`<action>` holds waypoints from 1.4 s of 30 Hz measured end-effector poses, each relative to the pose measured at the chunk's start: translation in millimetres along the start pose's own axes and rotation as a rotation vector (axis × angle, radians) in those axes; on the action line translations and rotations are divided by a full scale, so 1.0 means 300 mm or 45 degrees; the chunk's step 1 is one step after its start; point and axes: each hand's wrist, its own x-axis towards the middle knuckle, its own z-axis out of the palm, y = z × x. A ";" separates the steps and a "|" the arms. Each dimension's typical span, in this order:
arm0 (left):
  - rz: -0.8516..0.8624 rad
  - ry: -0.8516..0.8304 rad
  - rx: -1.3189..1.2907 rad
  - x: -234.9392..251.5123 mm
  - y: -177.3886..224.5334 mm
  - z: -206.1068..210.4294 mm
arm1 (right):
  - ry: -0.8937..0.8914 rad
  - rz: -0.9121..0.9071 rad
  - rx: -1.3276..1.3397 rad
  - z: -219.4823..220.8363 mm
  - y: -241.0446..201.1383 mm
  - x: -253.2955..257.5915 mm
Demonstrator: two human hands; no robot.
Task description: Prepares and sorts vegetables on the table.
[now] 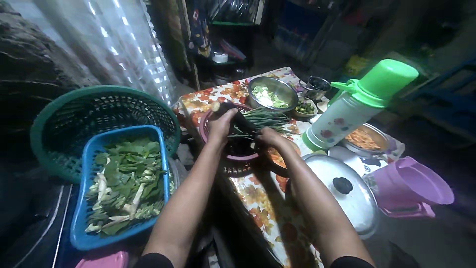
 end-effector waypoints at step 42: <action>-0.216 -0.753 -0.843 -0.433 -0.105 -0.378 | -0.081 -0.695 0.492 -0.044 -0.289 -0.170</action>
